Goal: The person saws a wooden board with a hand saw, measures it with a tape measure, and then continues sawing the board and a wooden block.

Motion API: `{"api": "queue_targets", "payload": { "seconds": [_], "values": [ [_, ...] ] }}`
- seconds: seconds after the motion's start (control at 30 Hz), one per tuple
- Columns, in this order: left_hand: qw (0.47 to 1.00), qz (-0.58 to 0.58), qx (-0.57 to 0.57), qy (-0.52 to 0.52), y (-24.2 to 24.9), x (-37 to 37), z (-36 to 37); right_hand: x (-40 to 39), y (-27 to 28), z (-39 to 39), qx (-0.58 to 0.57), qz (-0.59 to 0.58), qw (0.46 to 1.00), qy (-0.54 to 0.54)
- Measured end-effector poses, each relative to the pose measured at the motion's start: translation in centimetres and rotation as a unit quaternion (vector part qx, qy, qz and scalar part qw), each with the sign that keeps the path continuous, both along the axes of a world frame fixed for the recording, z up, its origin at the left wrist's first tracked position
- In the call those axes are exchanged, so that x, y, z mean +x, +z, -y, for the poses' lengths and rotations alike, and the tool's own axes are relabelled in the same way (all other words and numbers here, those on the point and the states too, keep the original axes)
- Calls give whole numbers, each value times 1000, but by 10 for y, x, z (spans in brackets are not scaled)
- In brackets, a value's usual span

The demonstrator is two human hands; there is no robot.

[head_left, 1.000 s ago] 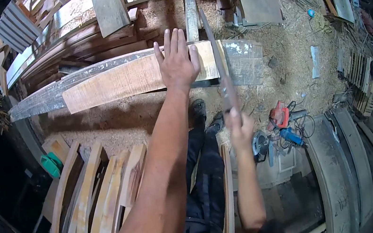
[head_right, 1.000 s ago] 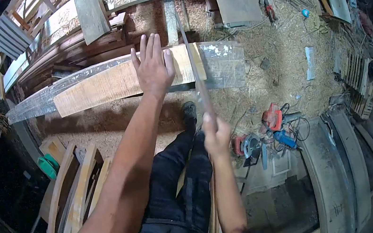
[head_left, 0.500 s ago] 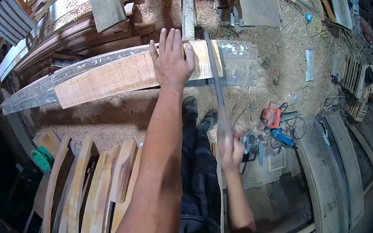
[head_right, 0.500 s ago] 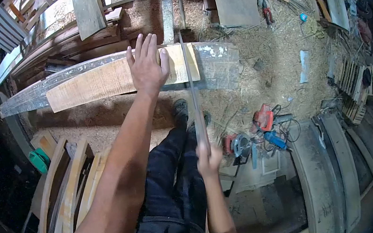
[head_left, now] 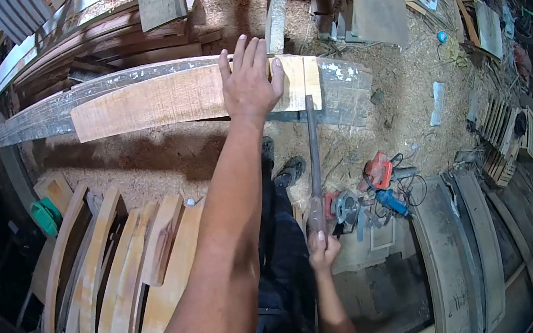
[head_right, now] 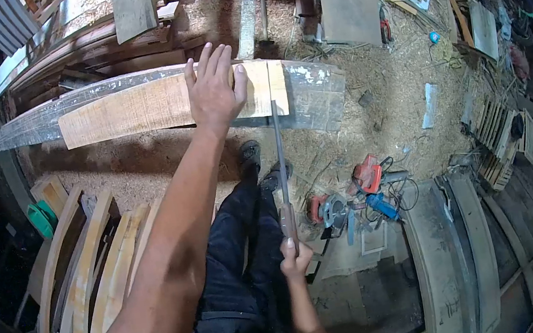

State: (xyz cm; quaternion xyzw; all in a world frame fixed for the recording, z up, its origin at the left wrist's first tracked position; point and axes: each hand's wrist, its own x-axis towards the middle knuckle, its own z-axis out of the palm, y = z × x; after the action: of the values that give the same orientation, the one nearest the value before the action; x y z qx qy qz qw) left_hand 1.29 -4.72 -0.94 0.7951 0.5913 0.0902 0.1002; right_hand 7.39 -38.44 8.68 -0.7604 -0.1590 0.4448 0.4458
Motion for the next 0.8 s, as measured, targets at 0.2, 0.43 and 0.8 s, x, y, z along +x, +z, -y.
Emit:
{"api": "queue_targets", "payload": {
  "seconds": [0.2, 0.43, 0.8],
  "values": [
    [999, -36, 4, -23, -7, -3, 0, 20, -28, -109, 20, 38, 999, 18],
    [1000, 2, 21, -8, -9, -3, 6, -1, 3, 25, 31, 6, 1000, 6],
    [999, -6, 45, -9, -10, -3, 6, 13, 19, -16, 13, -3, 999, 53]
  ]
}}
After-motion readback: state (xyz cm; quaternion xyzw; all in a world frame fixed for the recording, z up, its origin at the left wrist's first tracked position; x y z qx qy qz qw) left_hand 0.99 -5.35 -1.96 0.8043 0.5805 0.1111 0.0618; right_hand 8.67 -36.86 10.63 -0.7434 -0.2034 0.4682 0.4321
